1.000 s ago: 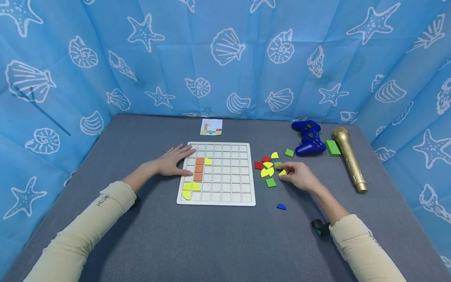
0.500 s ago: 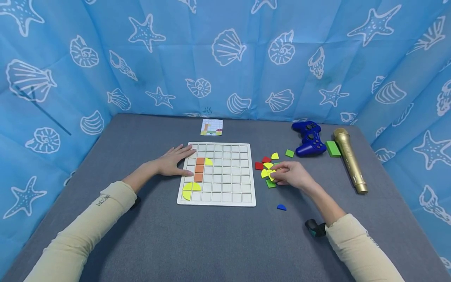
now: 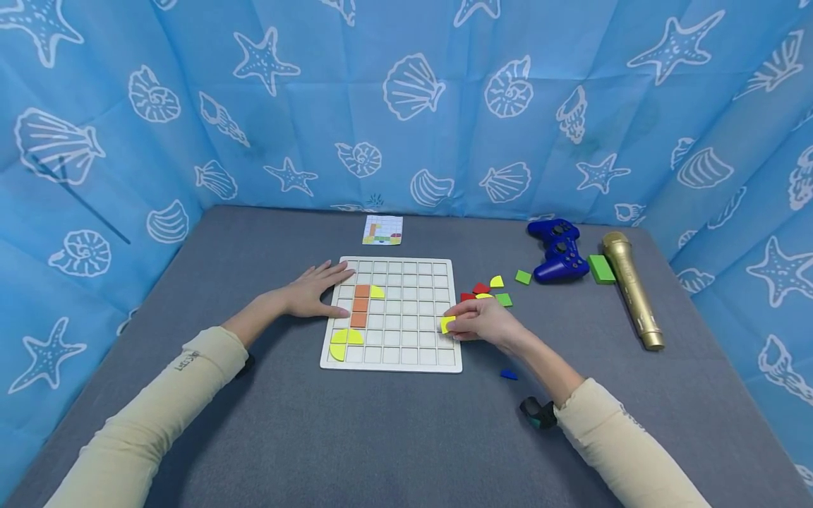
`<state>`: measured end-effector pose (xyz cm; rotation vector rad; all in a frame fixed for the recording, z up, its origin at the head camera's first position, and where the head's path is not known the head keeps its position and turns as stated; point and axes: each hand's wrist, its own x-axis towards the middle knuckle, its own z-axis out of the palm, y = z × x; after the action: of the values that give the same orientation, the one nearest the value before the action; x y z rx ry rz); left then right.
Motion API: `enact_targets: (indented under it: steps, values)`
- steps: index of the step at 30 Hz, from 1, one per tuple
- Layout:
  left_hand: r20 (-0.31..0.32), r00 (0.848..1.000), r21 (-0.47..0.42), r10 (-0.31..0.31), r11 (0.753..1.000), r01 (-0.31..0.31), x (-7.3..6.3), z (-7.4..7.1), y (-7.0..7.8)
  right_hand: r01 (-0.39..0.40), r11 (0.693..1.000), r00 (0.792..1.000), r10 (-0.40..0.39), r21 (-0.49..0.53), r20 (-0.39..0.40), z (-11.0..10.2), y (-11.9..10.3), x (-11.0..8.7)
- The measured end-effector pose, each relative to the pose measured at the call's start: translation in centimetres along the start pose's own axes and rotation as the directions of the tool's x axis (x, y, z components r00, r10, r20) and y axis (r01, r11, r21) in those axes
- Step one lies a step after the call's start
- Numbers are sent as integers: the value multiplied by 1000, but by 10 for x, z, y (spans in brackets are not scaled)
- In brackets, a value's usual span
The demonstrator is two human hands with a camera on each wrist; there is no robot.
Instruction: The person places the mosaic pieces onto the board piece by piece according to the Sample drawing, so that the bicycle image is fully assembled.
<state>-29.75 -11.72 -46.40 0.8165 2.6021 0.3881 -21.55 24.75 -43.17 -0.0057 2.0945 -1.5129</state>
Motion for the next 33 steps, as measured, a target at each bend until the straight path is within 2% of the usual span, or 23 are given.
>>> enact_targets:
  steps: [6, 11, 18, 33]
  values:
    - [-5, 1000, -4, 4, 1000, -4, 0, 1, -1, 25, 1000, 998, -25, 8, 64, 22, -5, 9]
    - [-2, 1000, 2, -3, 1000, 3, 2, 2, -3, 68, 998, 990, -69, 13, 122, 38, -10, 13]
    - [5, 1000, 9, -15, 1000, 14, 3, 2, -2, 79, 996, 977, -85, 36, 194, 61, -18, 19]
    - [12, 1000, 8, -25, 1000, 25, 2, 0, 0, 82, 996, 974, -74, -30, 213, 106, -34, 28]
